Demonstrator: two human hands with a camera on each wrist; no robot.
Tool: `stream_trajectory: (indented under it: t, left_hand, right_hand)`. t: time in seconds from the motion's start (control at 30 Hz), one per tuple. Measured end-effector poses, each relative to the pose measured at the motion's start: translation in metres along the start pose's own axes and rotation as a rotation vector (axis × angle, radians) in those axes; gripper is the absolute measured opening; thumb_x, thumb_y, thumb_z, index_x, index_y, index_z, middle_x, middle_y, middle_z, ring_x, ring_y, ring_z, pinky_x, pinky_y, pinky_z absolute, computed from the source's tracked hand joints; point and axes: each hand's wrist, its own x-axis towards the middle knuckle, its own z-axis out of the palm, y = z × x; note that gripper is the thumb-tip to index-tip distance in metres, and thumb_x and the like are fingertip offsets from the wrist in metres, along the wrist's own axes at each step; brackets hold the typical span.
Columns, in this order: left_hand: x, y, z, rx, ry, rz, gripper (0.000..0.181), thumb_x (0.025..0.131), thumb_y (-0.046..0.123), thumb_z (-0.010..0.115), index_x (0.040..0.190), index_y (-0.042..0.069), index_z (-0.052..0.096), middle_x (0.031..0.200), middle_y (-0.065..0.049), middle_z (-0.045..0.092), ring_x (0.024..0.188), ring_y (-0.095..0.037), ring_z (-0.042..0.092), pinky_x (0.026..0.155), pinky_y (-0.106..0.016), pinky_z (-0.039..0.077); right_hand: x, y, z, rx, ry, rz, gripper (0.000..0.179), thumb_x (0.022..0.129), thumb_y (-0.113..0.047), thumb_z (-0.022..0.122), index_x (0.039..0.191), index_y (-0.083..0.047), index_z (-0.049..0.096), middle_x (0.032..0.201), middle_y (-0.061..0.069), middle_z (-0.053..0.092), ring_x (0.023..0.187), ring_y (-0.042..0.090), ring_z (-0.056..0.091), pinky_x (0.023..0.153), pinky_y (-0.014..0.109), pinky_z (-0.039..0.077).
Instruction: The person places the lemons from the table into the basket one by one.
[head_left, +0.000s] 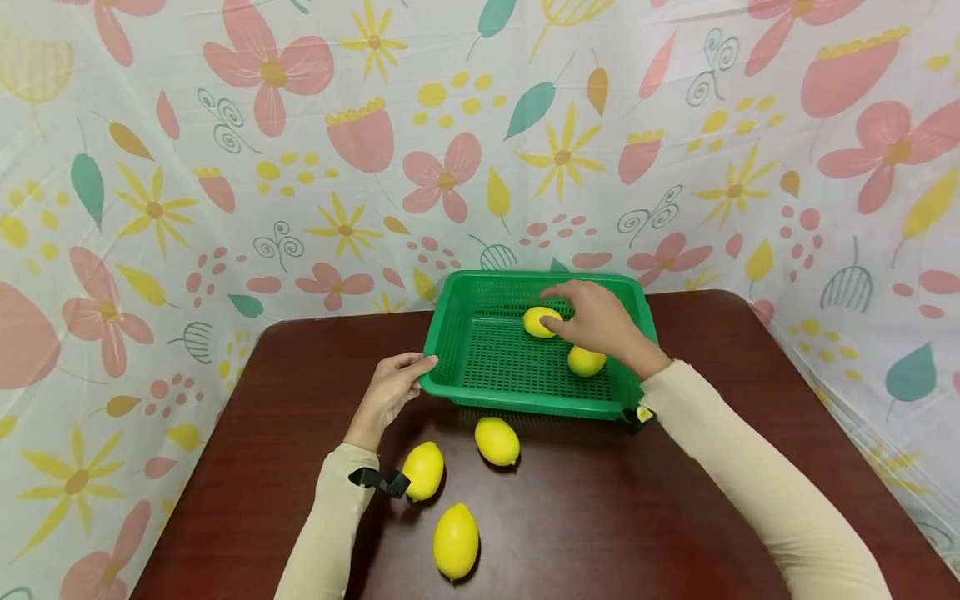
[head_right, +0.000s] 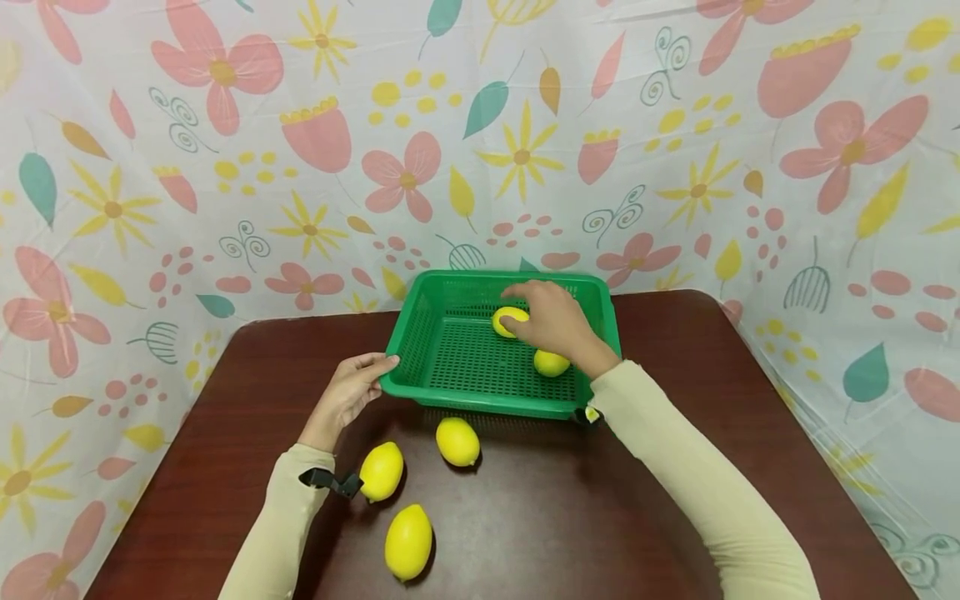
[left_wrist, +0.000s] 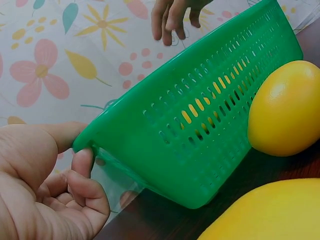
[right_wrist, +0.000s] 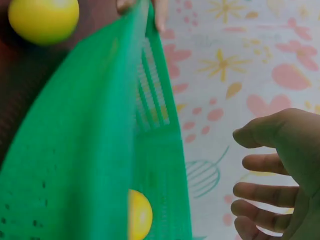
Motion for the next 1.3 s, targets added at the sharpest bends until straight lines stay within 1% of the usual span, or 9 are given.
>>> stream_trajectory:
  t: [0.07,0.1,0.17,0.3,0.47,0.73,0.87,1.1,1.3]
  left_hand:
    - [0.000,0.000,-0.001,0.001,0.001,-0.001,0.049,0.096,0.028,0.075,0.136,0.004,0.061,0.103,-0.002,0.058,0.065,-0.010,0.048,0.063,-0.021,0.046]
    - [0.000,0.000,-0.001,0.002,0.002,-0.001,0.049,0.096,0.028,0.075,0.136,0.004,0.061,0.103,-0.002,0.058,0.065,-0.010,0.048,0.063,-0.020,0.046]
    - [0.000,-0.001,-0.002,0.004,0.003,-0.003,0.050,0.096,0.029,0.075,0.137,0.004,0.061,0.103,-0.002,0.057,0.066,-0.010,0.048,0.063,-0.020,0.046]
    - [-0.001,0.000,-0.003,0.004,0.005,-0.009,0.052,0.096,0.029,0.075,0.138,0.003,0.060,0.102,-0.002,0.057,0.066,-0.009,0.048,0.062,-0.020,0.046]
    - [-0.001,0.002,-0.005,0.007,-0.015,-0.012,0.055,0.097,0.029,0.074,0.141,0.001,0.057,0.102,0.000,0.056,0.066,-0.009,0.047,0.063,-0.020,0.046]
    - [0.000,0.002,-0.002,0.002,0.001,-0.006,0.054,0.096,0.030,0.075,0.138,0.002,0.059,0.102,-0.002,0.056,0.065,-0.009,0.048,0.061,-0.018,0.046]
    - [0.000,0.003,-0.001,-0.012,0.006,0.001,0.051,0.095,0.029,0.076,0.135,0.001,0.060,0.096,-0.001,0.057,0.062,-0.008,0.048,0.059,-0.018,0.045]
    - [0.000,0.002,0.000,-0.012,0.005,-0.006,0.052,0.095,0.030,0.076,0.136,0.002,0.060,0.094,0.000,0.056,0.063,-0.008,0.048,0.060,-0.018,0.046]
    - [0.000,-0.002,0.000,-0.006,0.007,-0.005,0.052,0.095,0.030,0.076,0.136,0.001,0.060,0.095,0.000,0.055,0.064,-0.008,0.048,0.062,-0.019,0.046]
  right_hand:
    - [-0.013,-0.010,-0.001,0.032,0.034,-0.020,0.042,0.095,-0.028,0.075,0.131,-0.007,0.069,0.129,0.014,0.068,0.104,0.033,0.065,0.082,0.052,0.053]
    - [-0.019,-0.014,-0.001,0.039,0.051,-0.035,0.041,0.095,-0.028,0.075,0.130,-0.007,0.069,0.128,0.014,0.068,0.112,0.033,0.064,0.088,0.053,0.052]
    - [-0.029,-0.021,0.000,0.051,0.076,-0.063,0.041,0.094,-0.027,0.077,0.128,-0.007,0.070,0.127,0.013,0.069,0.114,0.033,0.063,0.091,0.053,0.052]
    - [-0.048,-0.038,0.005,0.069,0.107,-0.099,0.042,0.090,-0.029,0.080,0.126,-0.009,0.071,0.123,0.009,0.071,0.105,0.028,0.065,0.087,0.048,0.054]
    - [-0.069,-0.060,0.014,0.093,0.125,-0.138,0.045,0.087,-0.033,0.083,0.126,-0.014,0.072,0.118,0.003,0.072,0.097,0.020,0.065,0.080,0.042,0.055]
    - [-0.094,-0.087,0.031,0.118,0.081,-0.141,0.046,0.088,-0.042,0.080,0.127,-0.019,0.072,0.118,-0.001,0.072,0.093,0.017,0.066,0.078,0.037,0.055]
    - [-0.103,-0.094,0.044,0.099,0.058,-0.134,0.048,0.088,-0.046,0.079,0.126,-0.019,0.072,0.117,-0.002,0.072,0.091,0.015,0.065,0.075,0.035,0.055]
    - [-0.114,-0.096,0.074,0.031,0.012,-0.134,0.053,0.083,-0.050,0.083,0.123,-0.017,0.074,0.115,0.000,0.073,0.103,0.018,0.069,0.081,0.040,0.058]
    - [-0.117,-0.095,0.094,-0.035,0.033,-0.119,0.056,0.080,-0.049,0.085,0.121,-0.014,0.073,0.109,0.003,0.075,0.091,0.020,0.072,0.069,0.036,0.058]
